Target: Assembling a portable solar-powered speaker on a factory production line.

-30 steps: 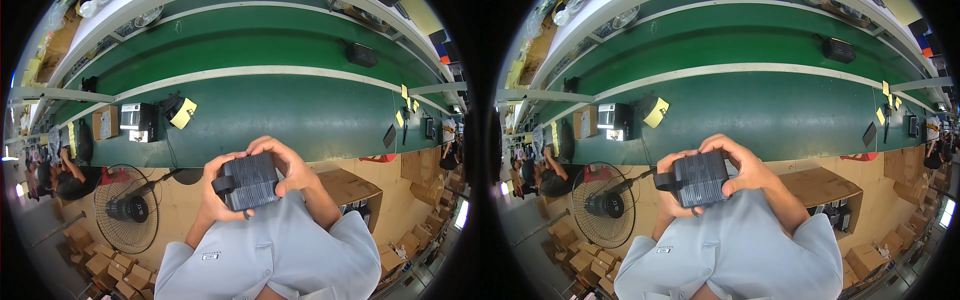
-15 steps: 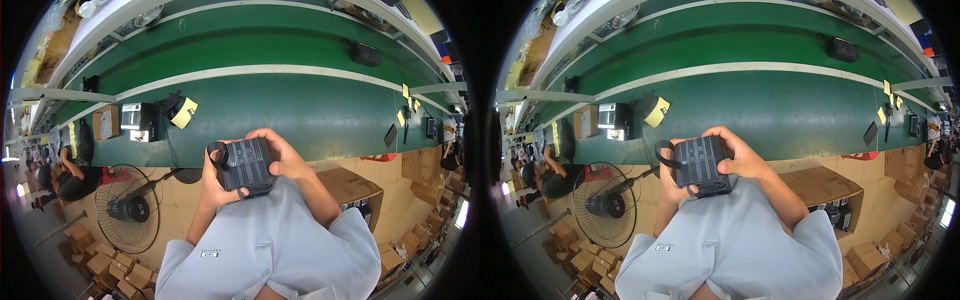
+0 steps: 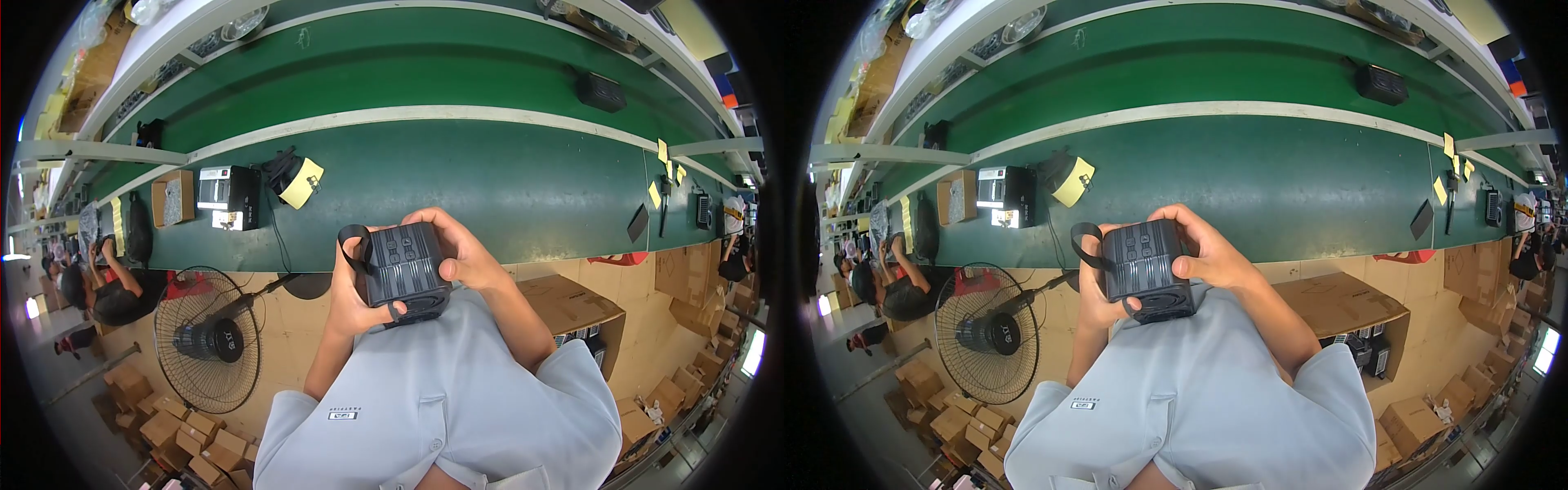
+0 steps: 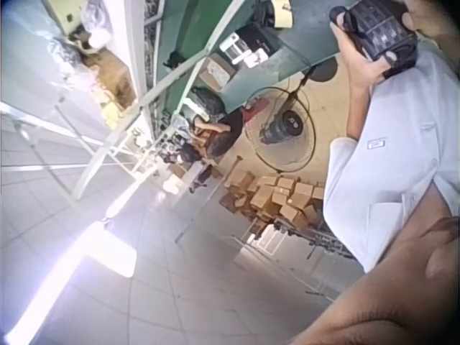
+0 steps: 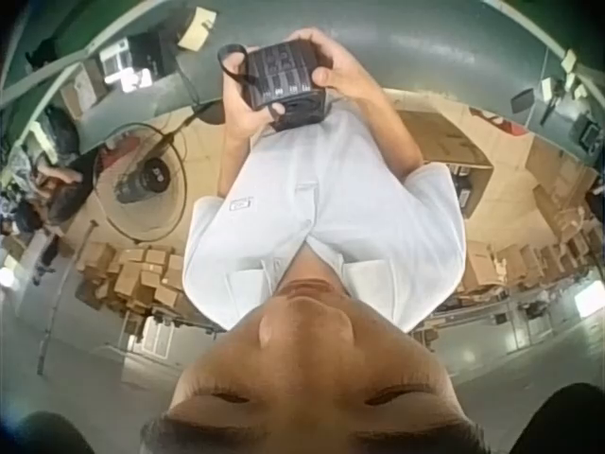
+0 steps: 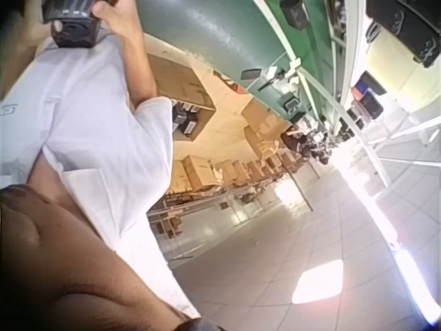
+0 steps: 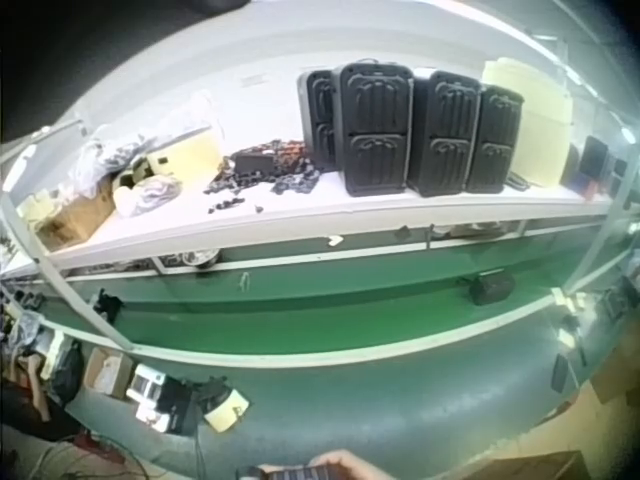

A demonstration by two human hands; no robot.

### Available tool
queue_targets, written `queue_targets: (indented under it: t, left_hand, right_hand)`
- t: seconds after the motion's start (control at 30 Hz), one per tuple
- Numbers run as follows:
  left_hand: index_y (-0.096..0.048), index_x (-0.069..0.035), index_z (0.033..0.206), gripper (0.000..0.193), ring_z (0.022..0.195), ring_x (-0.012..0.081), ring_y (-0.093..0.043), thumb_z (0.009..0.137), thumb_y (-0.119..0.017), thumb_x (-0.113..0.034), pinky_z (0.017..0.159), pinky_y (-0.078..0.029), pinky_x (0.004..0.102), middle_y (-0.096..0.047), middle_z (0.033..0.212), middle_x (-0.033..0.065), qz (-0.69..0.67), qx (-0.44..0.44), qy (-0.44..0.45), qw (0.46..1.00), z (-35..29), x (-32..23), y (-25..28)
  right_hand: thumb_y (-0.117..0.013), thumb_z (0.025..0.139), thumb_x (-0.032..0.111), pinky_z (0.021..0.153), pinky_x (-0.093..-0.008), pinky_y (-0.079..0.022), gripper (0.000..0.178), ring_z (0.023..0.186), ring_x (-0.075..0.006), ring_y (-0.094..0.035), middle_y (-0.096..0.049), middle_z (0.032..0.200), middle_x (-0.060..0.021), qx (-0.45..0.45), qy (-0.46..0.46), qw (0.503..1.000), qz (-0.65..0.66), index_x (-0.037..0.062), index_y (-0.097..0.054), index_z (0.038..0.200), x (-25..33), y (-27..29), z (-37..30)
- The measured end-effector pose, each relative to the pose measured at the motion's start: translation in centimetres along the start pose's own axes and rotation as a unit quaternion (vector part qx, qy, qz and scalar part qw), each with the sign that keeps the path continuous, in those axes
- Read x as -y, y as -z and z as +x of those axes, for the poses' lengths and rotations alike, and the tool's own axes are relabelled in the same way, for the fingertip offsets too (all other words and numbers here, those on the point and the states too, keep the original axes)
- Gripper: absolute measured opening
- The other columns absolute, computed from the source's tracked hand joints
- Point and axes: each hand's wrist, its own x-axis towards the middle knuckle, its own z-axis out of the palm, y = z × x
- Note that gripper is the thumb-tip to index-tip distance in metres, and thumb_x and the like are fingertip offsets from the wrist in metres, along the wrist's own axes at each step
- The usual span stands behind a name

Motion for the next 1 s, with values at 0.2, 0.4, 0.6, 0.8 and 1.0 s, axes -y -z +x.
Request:
queue_targets:
  t: [0.2,0.4,0.6,0.8,1.0]
  left_hand:
    - [-0.034,-0.002,0.134,0.096,0.119,0.0256,-0.052,0.061,-0.091,-0.026,0.102,-0.043,0.0380,-0.050,0.129,0.0179,-0.002,0.000,0.003,1.000,-0.1,0.1,0.0]
    - [-0.034,-0.002,0.134,0.096,0.119,0.0255,-0.052,0.061,-0.091,-0.026,0.102,-0.043,0.0382,-0.050,0.130,0.0179,0.004,-0.001,0.000,1.000,-0.2,0.1,0.1]
    - [-0.035,-0.002,0.135,0.096,0.120,0.0248,-0.051,0.062,-0.090,-0.028,0.102,-0.041,0.0373,-0.050,0.129,0.0161,0.000,-0.002,-0.002,1.000,-0.2,0.4,-0.1]
    - [-0.036,-0.002,0.136,0.094,0.116,0.0221,-0.050,0.064,-0.089,-0.028,0.102,-0.040,0.0356,-0.049,0.126,0.0136,0.028,-0.003,0.010,1.000,0.2,0.9,0.5]
    - [-0.036,-0.001,0.136,0.093,0.115,0.0214,-0.049,0.064,-0.088,-0.028,0.101,-0.040,0.0349,-0.048,0.123,0.0120,0.010,-0.024,0.038,0.999,0.5,1.2,0.4]
  right_hand:
    - [-0.082,0.071,0.063,0.098,-0.0324,-0.043,0.092,0.112,-0.0171,-0.054,-0.055,0.118,-0.0069,0.003,0.005,1.000,-0.001,0.0032,-0.046,0.132,-0.4,0.2,0.1]
    - [-0.081,0.071,0.064,0.098,-0.0323,-0.043,0.093,0.112,-0.0170,-0.054,-0.055,0.118,-0.0066,0.002,0.002,1.000,-0.001,0.0032,-0.045,0.132,-0.4,0.1,0.0]
    - [-0.081,0.070,0.066,0.096,-0.0320,-0.044,0.094,0.110,-0.0165,-0.055,-0.055,0.116,-0.0061,-0.006,-0.005,1.000,-0.008,0.0037,-0.046,0.130,-0.5,0.3,-0.2]
    - [-0.078,0.063,0.076,0.100,-0.0336,-0.043,0.101,0.115,-0.0196,-0.055,-0.055,0.120,-0.0071,-0.046,-0.024,0.998,-0.021,0.0043,-0.049,0.128,-1.1,0.4,-0.1]
    - [-0.075,0.066,0.077,0.097,-0.0307,-0.044,0.100,0.112,-0.0165,-0.056,-0.055,0.119,-0.0061,-0.087,-0.020,0.996,-0.013,0.0035,-0.049,0.128,-2.0,0.5,0.2]
